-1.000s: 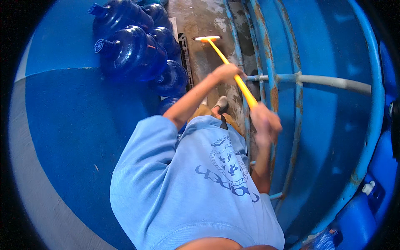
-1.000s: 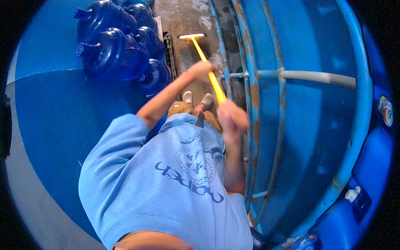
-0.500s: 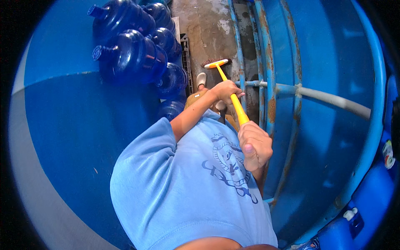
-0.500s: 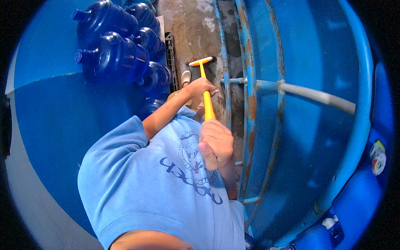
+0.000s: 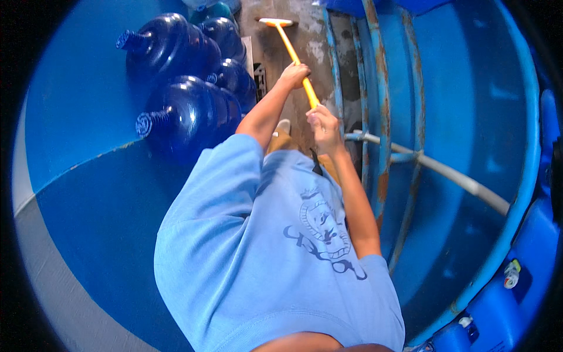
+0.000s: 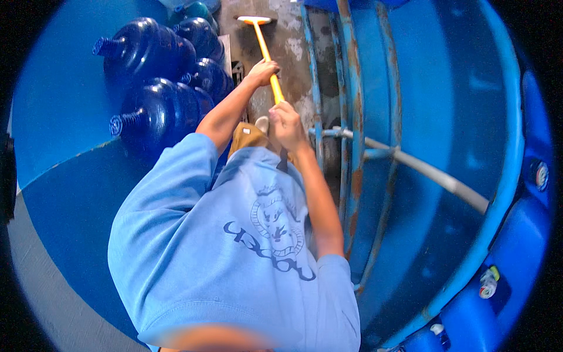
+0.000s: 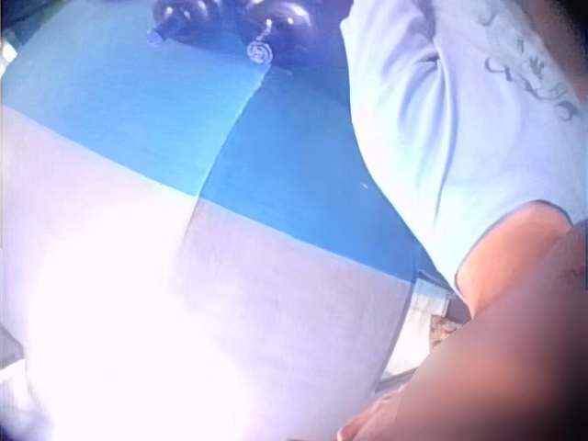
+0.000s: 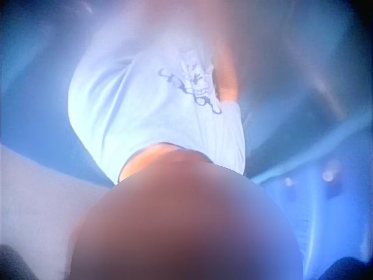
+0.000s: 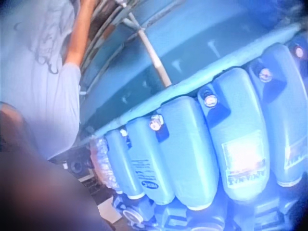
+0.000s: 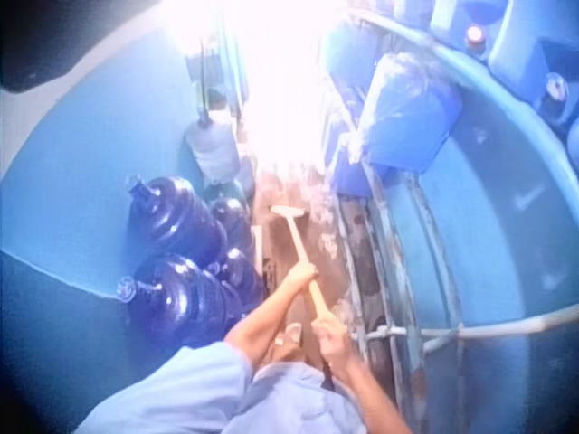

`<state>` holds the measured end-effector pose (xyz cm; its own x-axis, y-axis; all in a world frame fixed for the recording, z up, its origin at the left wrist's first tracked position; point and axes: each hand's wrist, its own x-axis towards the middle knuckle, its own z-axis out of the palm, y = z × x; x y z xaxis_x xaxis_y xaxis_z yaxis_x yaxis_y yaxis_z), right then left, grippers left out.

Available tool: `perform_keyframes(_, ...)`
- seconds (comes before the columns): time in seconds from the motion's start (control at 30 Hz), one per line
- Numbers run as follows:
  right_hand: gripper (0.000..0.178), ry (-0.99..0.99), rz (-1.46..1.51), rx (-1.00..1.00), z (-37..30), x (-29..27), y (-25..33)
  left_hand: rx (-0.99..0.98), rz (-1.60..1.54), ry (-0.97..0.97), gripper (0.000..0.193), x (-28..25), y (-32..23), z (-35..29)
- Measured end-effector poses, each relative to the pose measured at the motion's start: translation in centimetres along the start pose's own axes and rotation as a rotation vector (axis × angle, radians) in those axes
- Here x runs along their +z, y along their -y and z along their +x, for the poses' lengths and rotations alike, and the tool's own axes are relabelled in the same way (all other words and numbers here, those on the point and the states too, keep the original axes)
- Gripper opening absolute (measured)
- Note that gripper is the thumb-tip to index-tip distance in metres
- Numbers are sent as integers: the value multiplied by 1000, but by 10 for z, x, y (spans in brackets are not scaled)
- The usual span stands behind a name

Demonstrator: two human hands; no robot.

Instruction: The person sweeps the floor of a water bottling facility using a broom. They move around large water jugs and a metal rack, sweeping debris toward the doorway and then using a dustpan to collect it.

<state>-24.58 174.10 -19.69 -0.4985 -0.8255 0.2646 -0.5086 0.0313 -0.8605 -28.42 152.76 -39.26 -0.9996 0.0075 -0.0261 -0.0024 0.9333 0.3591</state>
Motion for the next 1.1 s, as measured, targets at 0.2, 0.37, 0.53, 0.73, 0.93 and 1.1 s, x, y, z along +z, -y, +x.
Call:
perform_keyframes(0.2, 29, 124, -240, 262, 7, -63, 81, 37, -248, -362, 26, -62, -35, -9)
perform_keyframes(0.37, 18, -194, 178, -191, 2, -121, 167, 291, -644, -712, 31, -150, -150, -10)
perform_keyframes(0.53, 35, -59, 214, -543, 31, -174, 209, 392, -784, -610, 35, -192, -231, -9)
perform_keyframes(0.73, 30, -43, 588, -319, 60, -165, 174, 210, -992, -421, 31, -173, -244, -12)
perform_keyframes(0.93, 31, -279, 586, -254, 85, -144, 162, 172, -1133, -259, 10, -161, -214, -16)
perform_keyframes(1.1, 34, -369, 577, -91, 139, -114, 117, 195, -1094, -342, 8, -129, -149, 11)
